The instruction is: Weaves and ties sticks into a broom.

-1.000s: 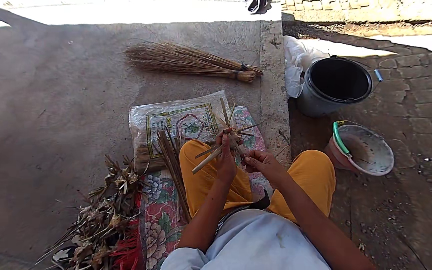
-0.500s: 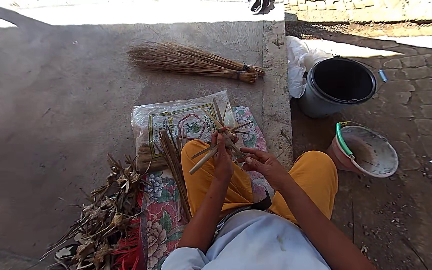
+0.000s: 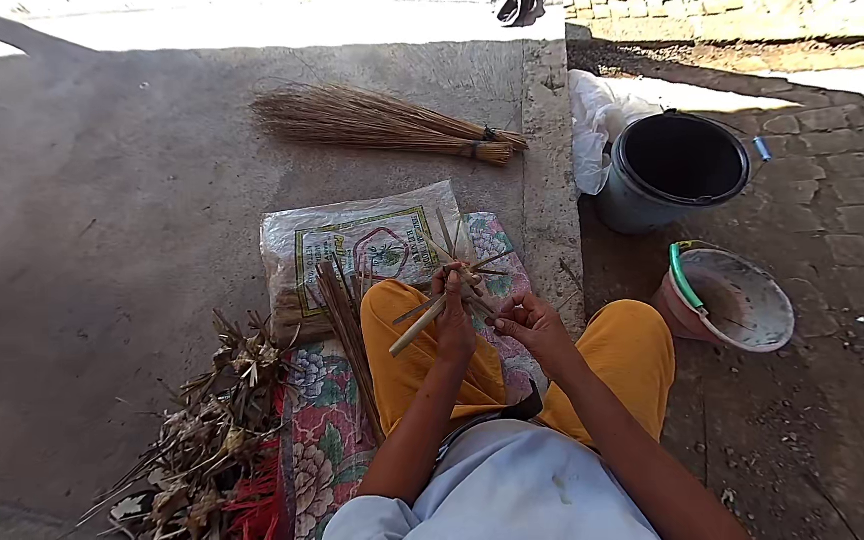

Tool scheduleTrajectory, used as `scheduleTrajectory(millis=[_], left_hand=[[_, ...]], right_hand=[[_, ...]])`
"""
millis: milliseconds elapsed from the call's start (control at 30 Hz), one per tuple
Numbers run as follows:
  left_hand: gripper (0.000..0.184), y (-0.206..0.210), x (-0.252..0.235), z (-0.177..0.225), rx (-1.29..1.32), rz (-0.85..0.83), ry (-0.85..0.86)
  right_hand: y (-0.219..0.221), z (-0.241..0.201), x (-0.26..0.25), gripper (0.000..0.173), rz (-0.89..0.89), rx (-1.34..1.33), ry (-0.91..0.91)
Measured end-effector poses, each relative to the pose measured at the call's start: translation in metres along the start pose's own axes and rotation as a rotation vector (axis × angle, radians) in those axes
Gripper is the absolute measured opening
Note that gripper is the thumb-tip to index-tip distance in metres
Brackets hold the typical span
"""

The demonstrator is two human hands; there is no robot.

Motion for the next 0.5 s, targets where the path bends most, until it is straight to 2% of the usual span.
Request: scheduleTrajectory(millis=[100,300,500], left_hand=[[0.024,-0.005,-0.009,0.009,0.037,0.053,0.02],[0.022,-0.006,-0.014,0.019,0.109,0.084,0.017],[0.023,-0.003,-0.008,0.012,0.098,0.049,-0.011]], right_hand=[[-0.002,0.002,0.001,0.005,-0.043,0.083,-0.059],[0.0,0.004,0.003,0.008,-0.086,0.223,0.014],[0.008,-0.001,0.003,0.011,-0.051,0.075,0.09]])
Point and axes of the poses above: each hand's wrist, its own x-axis away from the middle knuckle, its own y-axis out of the palm, z = x × y, the point moved 5 cm from there along -x, towards the middle knuckle, and after that the axes turned 14 degrees about z, right-handed, at the moved point
